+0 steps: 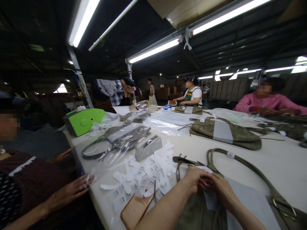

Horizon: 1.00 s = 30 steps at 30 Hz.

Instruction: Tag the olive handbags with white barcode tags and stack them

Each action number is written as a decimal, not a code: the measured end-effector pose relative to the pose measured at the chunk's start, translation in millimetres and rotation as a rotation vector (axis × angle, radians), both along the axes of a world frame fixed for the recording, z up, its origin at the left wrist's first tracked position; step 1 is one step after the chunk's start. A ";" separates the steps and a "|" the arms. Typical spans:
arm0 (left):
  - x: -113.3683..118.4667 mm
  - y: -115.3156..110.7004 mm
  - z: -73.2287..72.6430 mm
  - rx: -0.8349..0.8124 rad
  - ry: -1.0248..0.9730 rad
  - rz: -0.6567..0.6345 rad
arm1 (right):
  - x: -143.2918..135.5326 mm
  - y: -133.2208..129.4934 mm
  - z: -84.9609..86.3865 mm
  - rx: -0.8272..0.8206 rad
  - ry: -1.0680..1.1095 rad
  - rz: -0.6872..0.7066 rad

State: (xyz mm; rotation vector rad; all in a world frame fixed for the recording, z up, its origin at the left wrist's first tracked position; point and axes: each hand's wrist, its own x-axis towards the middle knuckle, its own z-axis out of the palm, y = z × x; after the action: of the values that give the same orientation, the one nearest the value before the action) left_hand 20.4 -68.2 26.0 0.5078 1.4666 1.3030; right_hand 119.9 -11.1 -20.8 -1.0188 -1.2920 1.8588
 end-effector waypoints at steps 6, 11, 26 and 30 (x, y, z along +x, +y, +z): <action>5.5 3.1 -3.0 -0.016 0.174 0.031 | 9.4 0.2 4.1 0.272 -0.232 -0.175; 5.4 -6.9 5.5 -0.049 0.367 0.017 | 21.6 3.4 2.0 0.417 -0.379 -0.194; 11.0 -94.2 15.6 -0.005 1.437 -0.445 | 33.1 -6.3 4.4 0.522 -0.372 -0.082; 24.3 -109.2 -7.0 0.014 1.525 -0.665 | 57.7 -12.0 20.8 0.520 -0.439 0.001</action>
State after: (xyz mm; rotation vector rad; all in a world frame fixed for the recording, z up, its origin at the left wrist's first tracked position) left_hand 44.6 -177.4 19.0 2.0622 2.0868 0.2092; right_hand 177.6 -23.1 0.0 -1.1582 -1.8991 1.2195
